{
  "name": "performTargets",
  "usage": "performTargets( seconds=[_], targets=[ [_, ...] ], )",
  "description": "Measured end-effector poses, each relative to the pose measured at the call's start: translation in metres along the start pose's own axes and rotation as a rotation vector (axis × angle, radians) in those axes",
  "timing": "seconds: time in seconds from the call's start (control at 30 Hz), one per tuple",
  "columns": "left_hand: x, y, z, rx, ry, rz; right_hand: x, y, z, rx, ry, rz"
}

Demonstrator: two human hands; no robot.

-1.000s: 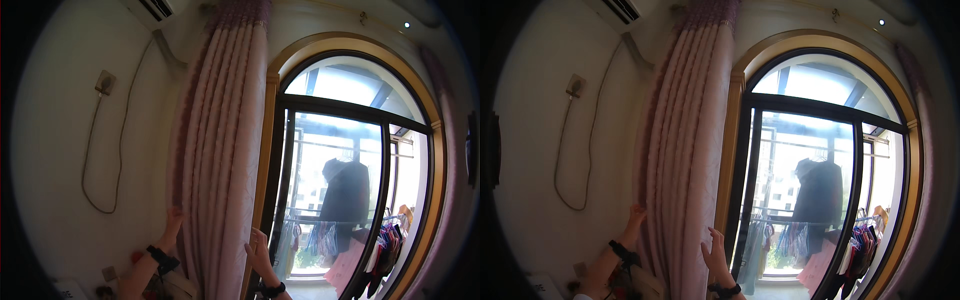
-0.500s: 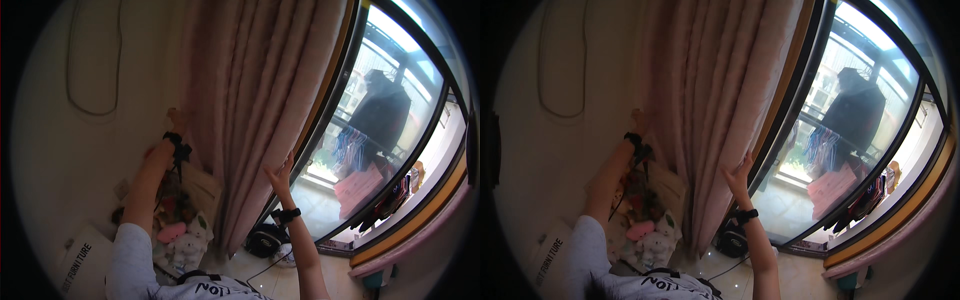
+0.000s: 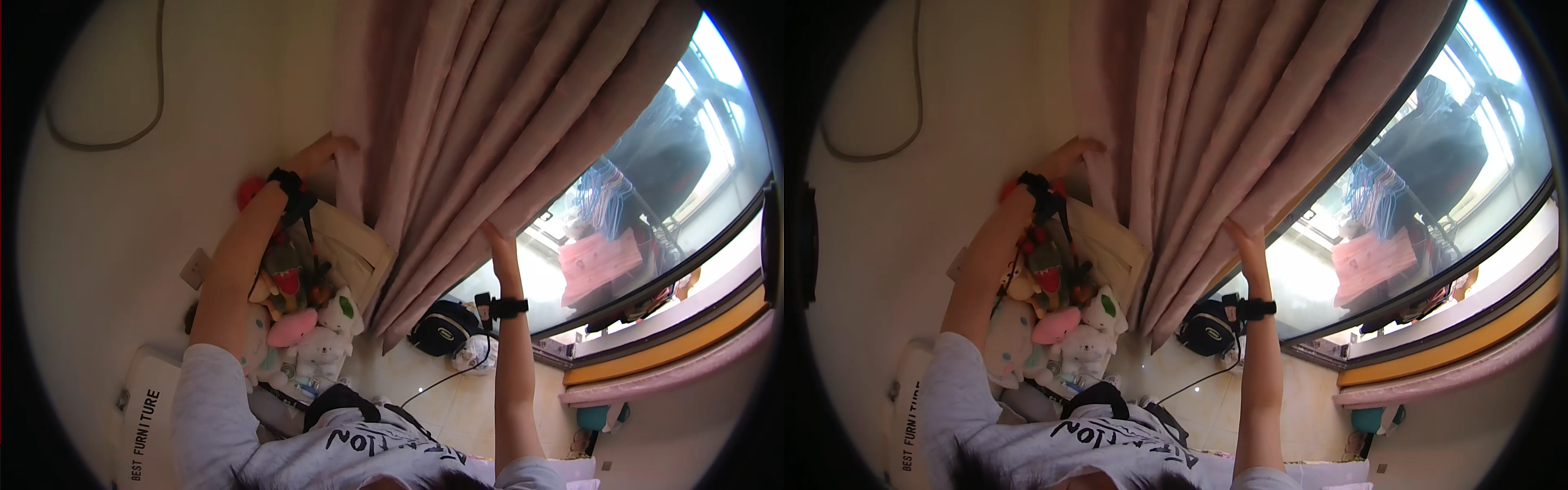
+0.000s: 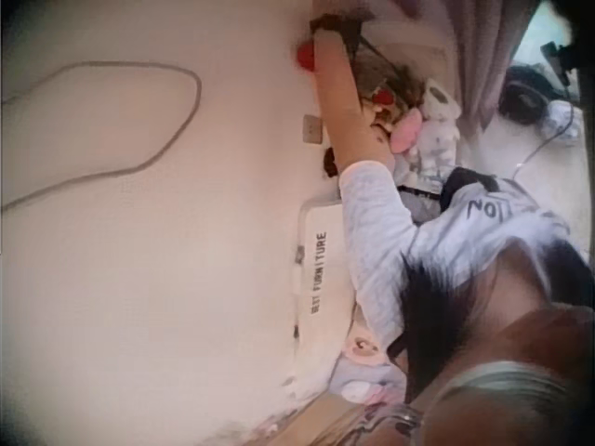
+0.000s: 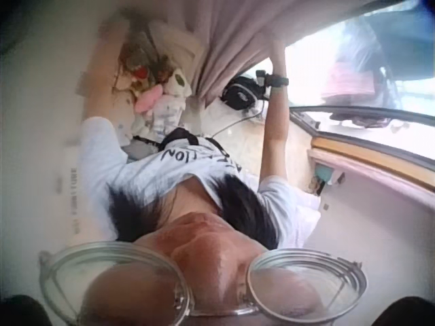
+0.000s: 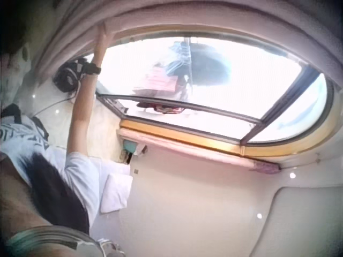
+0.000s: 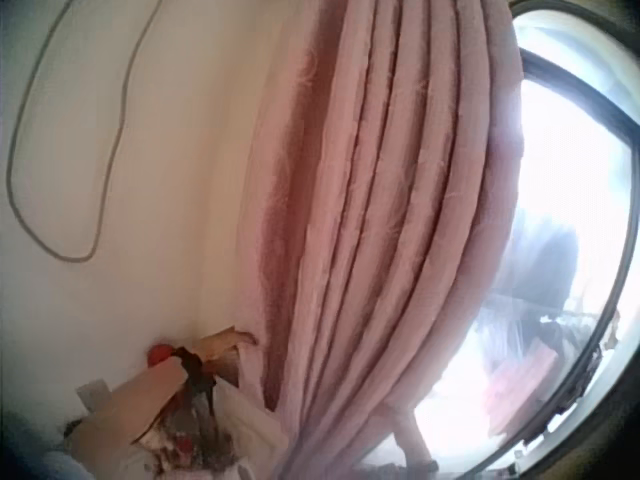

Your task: The person moves a hair dryer onto a shelf, closes a curtain, ties a bag of trash, places a cushion on a bed, and wipes the floor using a cloth.

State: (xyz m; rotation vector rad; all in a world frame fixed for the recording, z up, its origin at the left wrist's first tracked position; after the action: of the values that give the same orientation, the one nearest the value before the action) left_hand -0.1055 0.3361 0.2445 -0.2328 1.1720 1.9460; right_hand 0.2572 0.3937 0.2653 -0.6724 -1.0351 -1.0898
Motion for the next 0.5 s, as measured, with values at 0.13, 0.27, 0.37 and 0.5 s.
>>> performTargets(
  seconds=[0.13,0.27,0.37,0.5],
  targets=[
    [-0.05,-0.034,0.032,0.179,0.439,-0.269,-0.002,-0.054,0.018,0.43,-0.312,-0.276],
    [-0.072,-0.052,0.028,-0.034,0.534,-0.452,0.012,-0.067,0.035,0.267,-0.021,-0.083],
    [-0.092,-0.072,0.026,-0.142,0.448,-0.229,0.002,-0.057,0.032,0.157,-0.002,-0.051],
    [-0.053,-0.104,0.018,-0.461,0.396,-0.16,-0.007,-0.054,0.003,0.185,-0.121,0.114]
  ],
)
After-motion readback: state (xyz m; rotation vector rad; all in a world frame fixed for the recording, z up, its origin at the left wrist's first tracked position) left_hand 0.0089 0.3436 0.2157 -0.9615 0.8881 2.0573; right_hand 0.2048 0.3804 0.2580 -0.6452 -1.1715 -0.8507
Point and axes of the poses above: each hand's wrist, its own z-axis towards the middle knuckle, its own y-axis out of the back of the hand, x = y × z, the point moved 7 cm from there along z, towards the middle knuckle, and after that the axes turned 1 degree about y, right-handed, at the moved point
